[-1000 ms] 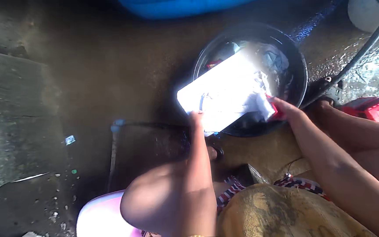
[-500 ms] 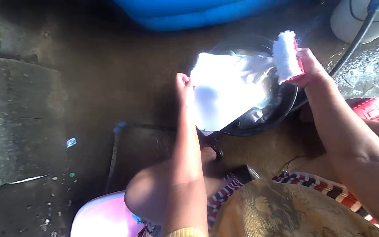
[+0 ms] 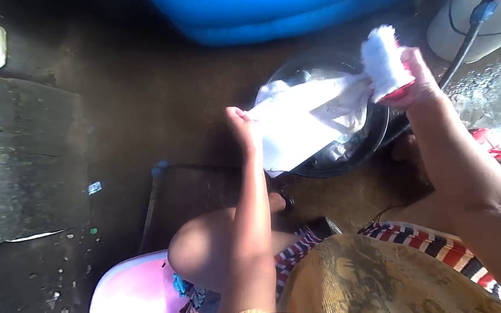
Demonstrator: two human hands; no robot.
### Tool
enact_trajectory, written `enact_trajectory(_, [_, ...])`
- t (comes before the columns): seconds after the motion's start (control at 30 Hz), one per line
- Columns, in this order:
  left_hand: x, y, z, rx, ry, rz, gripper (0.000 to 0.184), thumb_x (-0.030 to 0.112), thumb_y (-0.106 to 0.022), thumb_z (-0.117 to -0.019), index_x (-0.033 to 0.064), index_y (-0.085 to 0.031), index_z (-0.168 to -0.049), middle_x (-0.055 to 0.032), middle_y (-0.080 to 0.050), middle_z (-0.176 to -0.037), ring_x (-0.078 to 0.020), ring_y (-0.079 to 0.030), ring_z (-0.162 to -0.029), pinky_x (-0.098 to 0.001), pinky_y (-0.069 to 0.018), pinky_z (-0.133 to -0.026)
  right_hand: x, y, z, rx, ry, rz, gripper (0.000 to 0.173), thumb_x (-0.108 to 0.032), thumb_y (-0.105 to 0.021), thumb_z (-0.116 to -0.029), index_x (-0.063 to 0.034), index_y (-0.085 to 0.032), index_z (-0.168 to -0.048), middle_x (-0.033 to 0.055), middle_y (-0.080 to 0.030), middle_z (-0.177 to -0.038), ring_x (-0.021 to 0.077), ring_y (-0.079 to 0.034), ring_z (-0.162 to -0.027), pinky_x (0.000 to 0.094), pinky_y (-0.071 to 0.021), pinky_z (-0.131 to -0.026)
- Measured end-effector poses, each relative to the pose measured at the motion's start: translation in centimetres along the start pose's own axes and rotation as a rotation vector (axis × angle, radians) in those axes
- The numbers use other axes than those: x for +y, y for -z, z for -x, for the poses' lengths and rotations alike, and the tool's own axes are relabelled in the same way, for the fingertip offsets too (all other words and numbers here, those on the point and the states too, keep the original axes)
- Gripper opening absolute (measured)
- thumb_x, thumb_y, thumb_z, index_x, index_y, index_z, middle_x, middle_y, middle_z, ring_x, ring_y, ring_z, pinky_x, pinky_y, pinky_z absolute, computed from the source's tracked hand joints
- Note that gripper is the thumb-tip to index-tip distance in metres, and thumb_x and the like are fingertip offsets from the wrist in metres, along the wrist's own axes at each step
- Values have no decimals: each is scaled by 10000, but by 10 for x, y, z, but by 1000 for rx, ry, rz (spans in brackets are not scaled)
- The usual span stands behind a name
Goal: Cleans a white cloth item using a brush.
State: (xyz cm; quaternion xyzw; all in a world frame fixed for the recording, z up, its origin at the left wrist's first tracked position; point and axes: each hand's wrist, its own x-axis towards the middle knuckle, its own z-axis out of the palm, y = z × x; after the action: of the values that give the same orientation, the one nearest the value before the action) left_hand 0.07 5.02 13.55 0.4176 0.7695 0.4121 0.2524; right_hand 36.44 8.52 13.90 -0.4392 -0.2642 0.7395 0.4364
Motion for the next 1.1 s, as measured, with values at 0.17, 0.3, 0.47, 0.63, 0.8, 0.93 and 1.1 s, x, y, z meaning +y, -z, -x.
enact_trajectory(0.17, [48, 19, -39, 17, -141, 88, 201, 27, -473, -1021, -83, -469, -1190, -119, -530, -997, -103, -543, -815, -265, -494, -739, -17, -13, 5, 68, 10, -16, 387, -465, -298, -1069, -229, -572, -1206, 10, -691, -980, 140, -691, -820, 310, -607, -667])
enact_trajectory(0.3, [55, 11, -65, -65, -68, 14, 222, 7, -480, -1013, -74, -496, -1218, -150, -551, -1048, -136, -558, -859, -290, -498, -766, -30, -14, -11, 14, 11, 24, 436, -501, -262, -1063, -223, -570, -1197, 15, -689, -958, 133, -684, -765, 284, -588, -611])
enact_trajectory(0.47, [57, -3, -59, 52, -156, 116, 117, -8, -467, -1011, -55, -518, -1104, -90, -518, -961, -85, -529, -804, -240, -480, -731, -49, -9, -47, 90, 4, 6, 415, -512, -344, -1061, -207, -569, -1231, 27, -689, -1009, 158, -702, -855, 340, -617, -712])
enact_trajectory(0.63, [52, -16, -84, 93, -208, 157, 98, -22, -462, -1009, -63, -522, -1075, -95, -517, -975, -83, -525, -830, -226, -471, -746, -52, -6, -74, 158, -46, 70, 404, -496, -415, -1042, -197, -559, -1272, 36, -686, -1056, 177, -700, -898, 377, -612, -760])
enact_trajectory(0.8, [21, -7, -44, 79, -383, 73, 147, 4, -443, -1015, -110, -530, -1047, -137, -561, -955, -112, -557, -825, -249, -492, -757, -6, 12, -45, 8, 33, 130, 441, -473, -255, -1075, -210, -548, -1273, 4, -683, -1019, 142, -682, -856, 337, -602, -730])
enact_trajectory(0.93, [-78, -25, 43, -127, -147, -267, 253, 20, -437, -1043, -158, -587, -1142, -321, -621, -1175, -377, -620, -1130, -456, -498, -1008, 94, 50, -23, 190, -260, 165, 408, -458, -291, -1072, -191, -553, -1235, -6, -677, -938, 122, -671, -798, 342, -598, -690])
enact_trajectory(1.1, [-151, -46, 84, -223, 242, -300, 238, 73, -507, -1056, -92, -558, -1220, -272, -623, -1186, -344, -630, -1106, -475, -507, -982, 188, 58, -33, 847, -344, 458, 807, -395, -752, -910, 36, -390, -1488, 265, -593, -1325, 377, -614, -1197, 573, -521, -987])
